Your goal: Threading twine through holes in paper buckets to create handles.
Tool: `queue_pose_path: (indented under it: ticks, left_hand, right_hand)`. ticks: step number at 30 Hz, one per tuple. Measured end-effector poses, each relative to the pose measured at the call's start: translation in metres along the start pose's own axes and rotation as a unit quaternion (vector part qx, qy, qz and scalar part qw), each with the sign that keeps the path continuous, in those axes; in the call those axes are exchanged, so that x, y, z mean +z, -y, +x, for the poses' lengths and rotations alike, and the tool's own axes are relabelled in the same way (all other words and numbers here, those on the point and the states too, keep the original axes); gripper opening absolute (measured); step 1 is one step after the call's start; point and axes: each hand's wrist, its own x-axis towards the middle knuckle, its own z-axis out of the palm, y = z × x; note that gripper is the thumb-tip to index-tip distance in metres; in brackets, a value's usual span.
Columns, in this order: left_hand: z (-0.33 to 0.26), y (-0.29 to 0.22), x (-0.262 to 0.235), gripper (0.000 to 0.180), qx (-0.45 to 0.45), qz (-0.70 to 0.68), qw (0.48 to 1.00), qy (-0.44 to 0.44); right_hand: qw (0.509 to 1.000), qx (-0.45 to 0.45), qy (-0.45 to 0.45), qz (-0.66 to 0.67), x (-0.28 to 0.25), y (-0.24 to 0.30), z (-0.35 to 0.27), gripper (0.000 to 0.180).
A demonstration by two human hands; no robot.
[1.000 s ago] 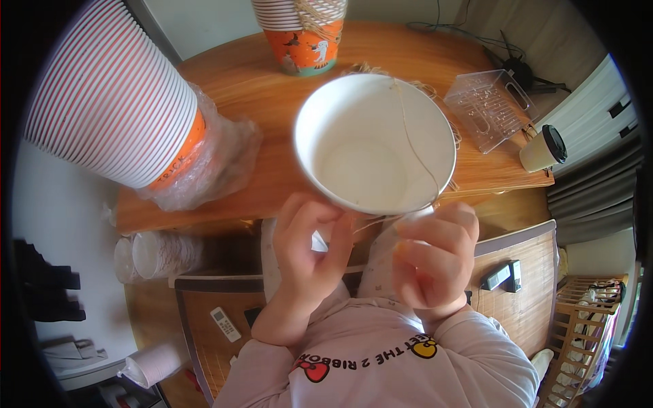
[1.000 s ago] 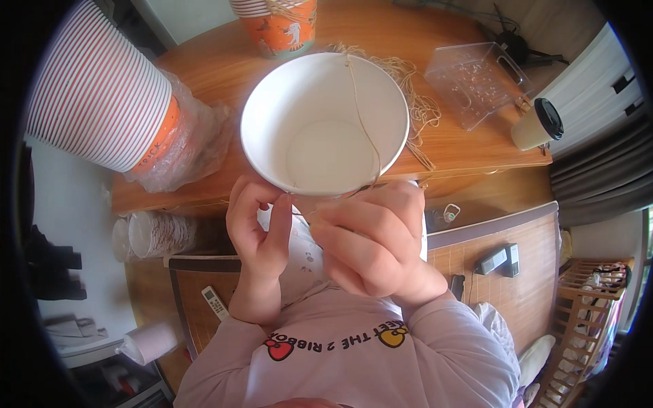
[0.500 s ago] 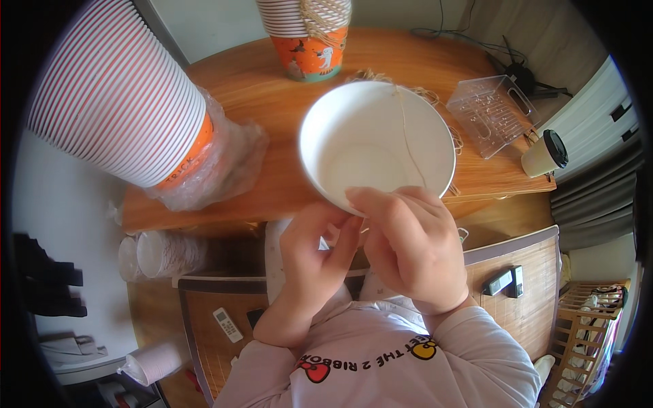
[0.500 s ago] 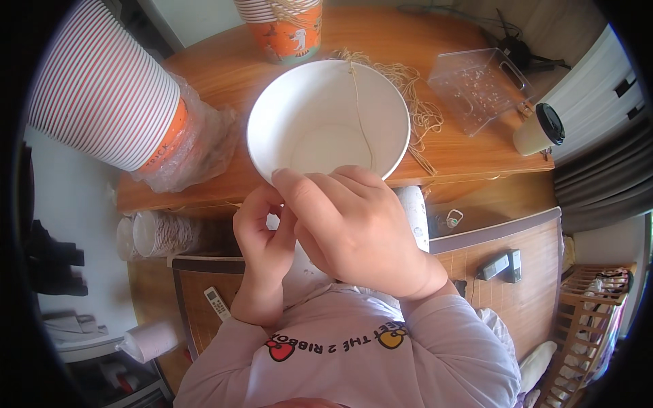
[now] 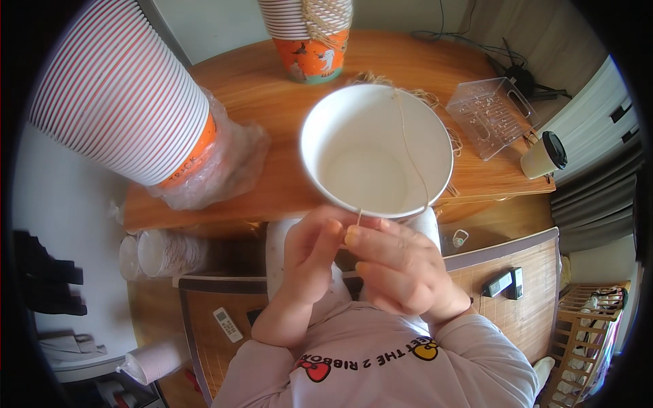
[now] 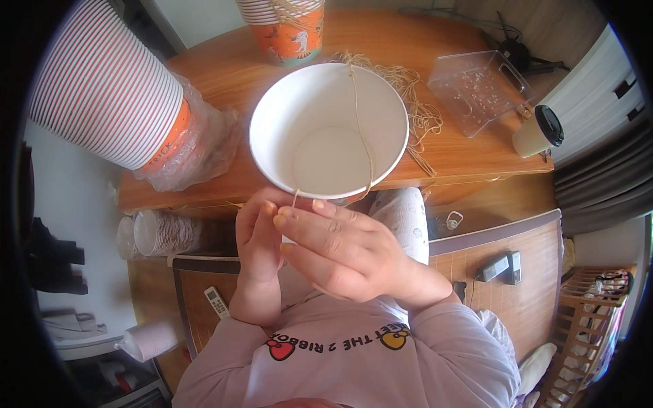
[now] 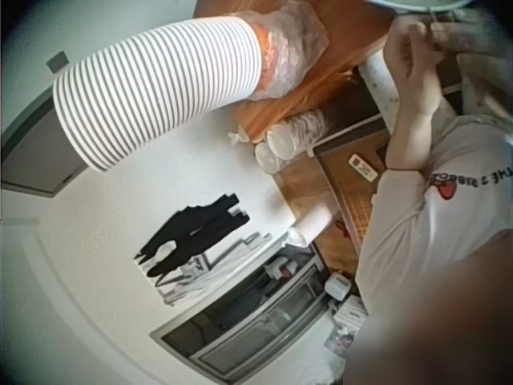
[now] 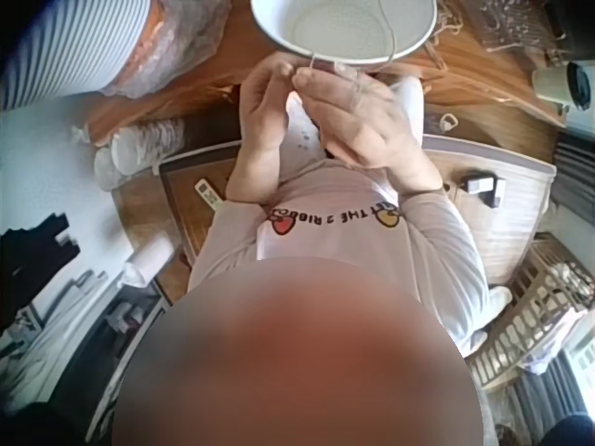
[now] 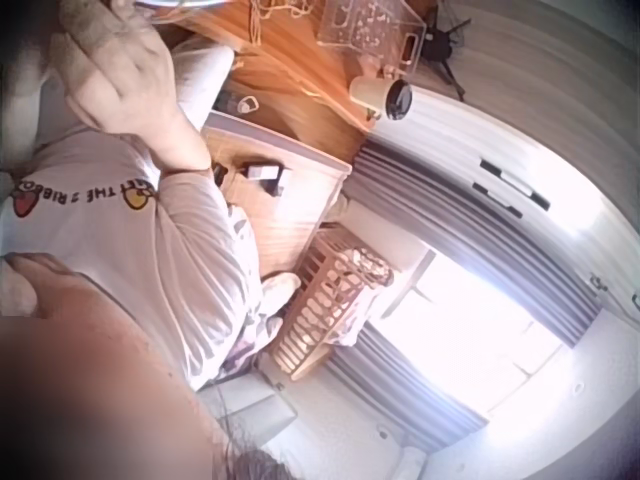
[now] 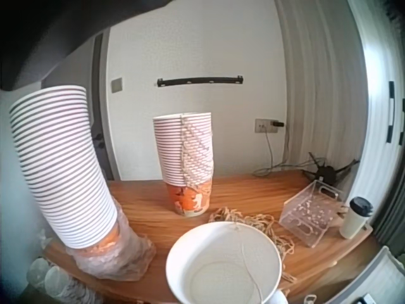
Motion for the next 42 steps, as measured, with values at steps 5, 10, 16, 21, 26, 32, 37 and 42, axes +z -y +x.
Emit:
queue_pose_path:
  ticks: [5, 10, 16, 21, 26, 32, 37, 42]
  left_hand:
    - [0.008, -0.005, -0.002, 0.022, -0.016, 0.007, 1.0, 0.022]
    - [0.005, -0.012, 0.0, 0.016, -0.062, 0.047, 0.997, 0.009]
    - [0.004, -0.008, 0.0, 0.01, -0.023, 0.094, 0.995, 0.021]
    - [0.003, -0.009, 0.001, 0.009, -0.029, 0.175, 0.984, 0.01]
    - [0.006, -0.006, -0.004, 0.006, 0.062, 0.305, 0.95, 0.017]
    - [0.005, 0.001, -0.005, 0.008, 0.074, 0.292, 0.954, -0.013]
    - [0.001, 0.006, -0.005, 0.01, 0.036, 0.218, 0.975, -0.033]
    - [0.001, 0.004, -0.003, 0.01, -0.004, 0.093, 0.995, -0.039]
  right_hand:
    - [0.999, 0.032, -0.001, 0.018, 0.011, 0.003, -0.021, 0.031]
    - [0.993, 0.077, -0.093, 0.002, 0.011, 0.002, -0.031, 0.044]
    - [0.981, 0.176, -0.071, -0.043, 0.015, 0.004, -0.023, 0.045]
    - [0.972, 0.229, -0.048, -0.038, 0.01, 0.007, -0.022, 0.039]
    - [0.965, 0.259, -0.01, -0.036, 0.004, 0.004, -0.015, 0.026]
    - [0.973, 0.229, -0.011, -0.004, 0.0, 0.004, -0.014, 0.022]
    - [0.978, 0.205, -0.013, -0.027, 0.005, 0.005, -0.014, 0.023]
    - [0.979, 0.199, -0.019, -0.039, 0.003, 0.003, -0.017, 0.022]
